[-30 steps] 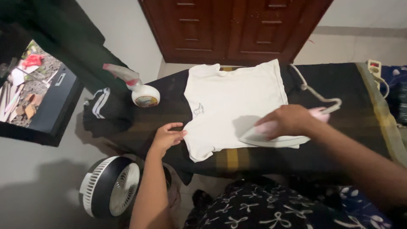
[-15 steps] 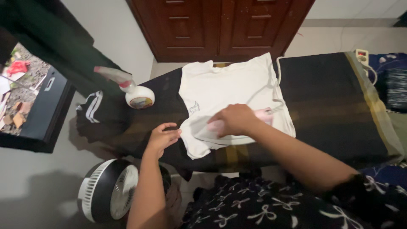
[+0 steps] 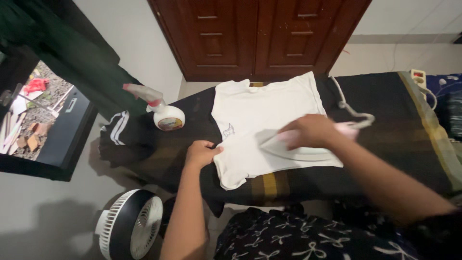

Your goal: The person irons several pieces of clothing, including a white t-shirt, a black t-shirt, and a blue t-shirt, on a small ironing board. After ironing, the person folds each item and places it on a bed with other folded clothes.

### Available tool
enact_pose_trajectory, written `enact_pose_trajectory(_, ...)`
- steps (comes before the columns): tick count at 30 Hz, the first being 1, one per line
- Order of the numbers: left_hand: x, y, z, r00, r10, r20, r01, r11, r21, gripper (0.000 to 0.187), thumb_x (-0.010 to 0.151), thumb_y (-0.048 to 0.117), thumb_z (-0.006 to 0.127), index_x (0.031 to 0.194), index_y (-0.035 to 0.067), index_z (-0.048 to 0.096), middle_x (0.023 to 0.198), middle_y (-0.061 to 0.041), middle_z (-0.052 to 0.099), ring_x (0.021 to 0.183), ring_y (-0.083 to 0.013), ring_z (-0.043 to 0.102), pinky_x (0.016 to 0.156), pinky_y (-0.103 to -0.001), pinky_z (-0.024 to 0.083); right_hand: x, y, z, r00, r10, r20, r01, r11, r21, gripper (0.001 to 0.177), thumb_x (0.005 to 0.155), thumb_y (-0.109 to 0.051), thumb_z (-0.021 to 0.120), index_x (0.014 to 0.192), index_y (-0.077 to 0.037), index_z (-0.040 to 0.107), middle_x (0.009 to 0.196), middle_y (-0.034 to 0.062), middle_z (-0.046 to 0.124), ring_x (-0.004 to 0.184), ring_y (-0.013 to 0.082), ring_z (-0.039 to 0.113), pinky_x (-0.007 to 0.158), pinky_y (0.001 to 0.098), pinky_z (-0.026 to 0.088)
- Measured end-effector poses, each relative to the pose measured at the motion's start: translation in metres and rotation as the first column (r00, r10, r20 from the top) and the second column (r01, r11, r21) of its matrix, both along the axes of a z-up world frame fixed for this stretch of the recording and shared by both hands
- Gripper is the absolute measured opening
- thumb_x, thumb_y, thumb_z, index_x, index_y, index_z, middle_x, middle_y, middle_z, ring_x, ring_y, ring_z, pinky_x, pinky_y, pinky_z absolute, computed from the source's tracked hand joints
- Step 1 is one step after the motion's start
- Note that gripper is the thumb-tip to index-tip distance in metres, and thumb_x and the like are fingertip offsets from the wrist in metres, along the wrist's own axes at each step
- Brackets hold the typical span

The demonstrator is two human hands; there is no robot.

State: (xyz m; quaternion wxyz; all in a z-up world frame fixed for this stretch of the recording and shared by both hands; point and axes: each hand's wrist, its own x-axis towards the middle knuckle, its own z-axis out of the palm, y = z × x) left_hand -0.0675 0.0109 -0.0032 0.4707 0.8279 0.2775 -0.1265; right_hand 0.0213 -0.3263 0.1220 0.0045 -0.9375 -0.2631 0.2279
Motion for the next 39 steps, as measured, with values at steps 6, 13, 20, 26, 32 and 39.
enact_pose_trajectory(6, -0.006, 0.024, -0.039, 0.983, 0.183, 0.000, -0.167, 0.897, -0.410, 0.054, 0.078, 0.020, 0.087, 0.121, -0.005, 0.068, 0.098, -0.010, 0.076, 0.085, -0.0176, 0.074, 0.075, -0.031, 0.062, -0.015, 0.094, 0.008, 0.971, 0.234, 0.043, -0.237, 0.969, 0.074, 0.057, 0.070, -0.048, 0.086, 0.125, -0.041, 0.072, 0.105, 0.0041, 0.078, 0.103, 0.0249, 0.072, 0.092, 0.0394, 0.054)
enact_pose_trajectory(13, -0.014, 0.029, -0.040, 0.976, 0.220, 0.007, -0.194, 0.876, -0.441, 0.054, 0.075, 0.016, 0.089, 0.121, -0.003, 0.067, 0.092, -0.009, 0.074, 0.080, -0.0167, 0.070, 0.074, -0.031, 0.062, 0.066, 0.072, -0.008, 0.967, -0.146, 0.208, 0.097, 0.969, 0.228, 0.063, 0.068, -0.053, 0.086, 0.126, -0.033, 0.071, 0.113, 0.0035, 0.075, 0.106, 0.0263, 0.070, 0.089, 0.0432, 0.056)
enact_pose_trajectory(20, 0.022, 0.020, -0.004, 0.994, 0.056, -0.091, -0.056, 0.998, 0.005, 0.057, 0.073, 0.041, 0.090, 0.113, 0.002, 0.076, 0.089, -0.014, 0.077, 0.084, -0.0254, 0.074, 0.075, -0.037, 0.056, 0.059, 0.025, -0.001, 1.000, 0.024, 0.004, -0.024, 0.999, 0.029, 0.063, 0.068, -0.053, 0.087, 0.127, -0.038, 0.071, 0.109, 0.0048, 0.077, 0.101, 0.0251, 0.073, 0.092, 0.0399, 0.056)
enact_pose_trajectory(26, 0.089, -0.001, -0.008, 0.970, 0.067, 0.234, -0.152, 0.916, 0.370, 0.057, 0.077, 0.055, 0.082, 0.105, 0.005, 0.079, 0.102, -0.017, 0.075, 0.100, -0.0352, 0.072, 0.086, -0.043, 0.056, 0.018, -0.001, 0.014, 0.996, 0.083, 0.007, -0.084, 0.993, 0.080, 0.061, 0.067, -0.051, 0.086, 0.125, -0.041, 0.071, 0.099, 0.0062, 0.078, 0.093, 0.0260, 0.074, 0.085, 0.0404, 0.057)
enact_pose_trajectory(32, 0.103, 0.000, -0.033, 0.914, 0.255, 0.315, -0.343, 0.900, 0.269, 0.036, 0.086, 0.038, 0.077, 0.108, 0.009, 0.077, 0.105, -0.012, 0.077, 0.101, -0.0314, 0.073, 0.087, -0.041, 0.055, 0.062, -0.013, 0.010, 0.981, -0.158, 0.114, 0.151, 0.986, 0.066, 0.061, 0.075, -0.058, 0.080, 0.132, -0.041, 0.064, 0.110, 0.0045, 0.075, 0.101, 0.0246, 0.071, 0.085, 0.0406, 0.058)
enact_pose_trajectory(39, 0.099, 0.006, -0.049, 0.873, 0.315, 0.372, -0.401, 0.898, 0.182, 0.041, 0.086, 0.042, 0.076, 0.113, 0.011, 0.076, 0.108, -0.008, 0.078, 0.101, -0.0256, 0.073, 0.088, -0.038, 0.055, 0.146, -0.074, 0.006, 0.784, -0.606, 0.137, 0.565, 0.787, 0.248, 0.063, 0.077, -0.050, 0.083, 0.134, -0.029, 0.068, 0.124, 0.0074, 0.074, 0.113, 0.0283, 0.070, 0.098, 0.0406, 0.055)
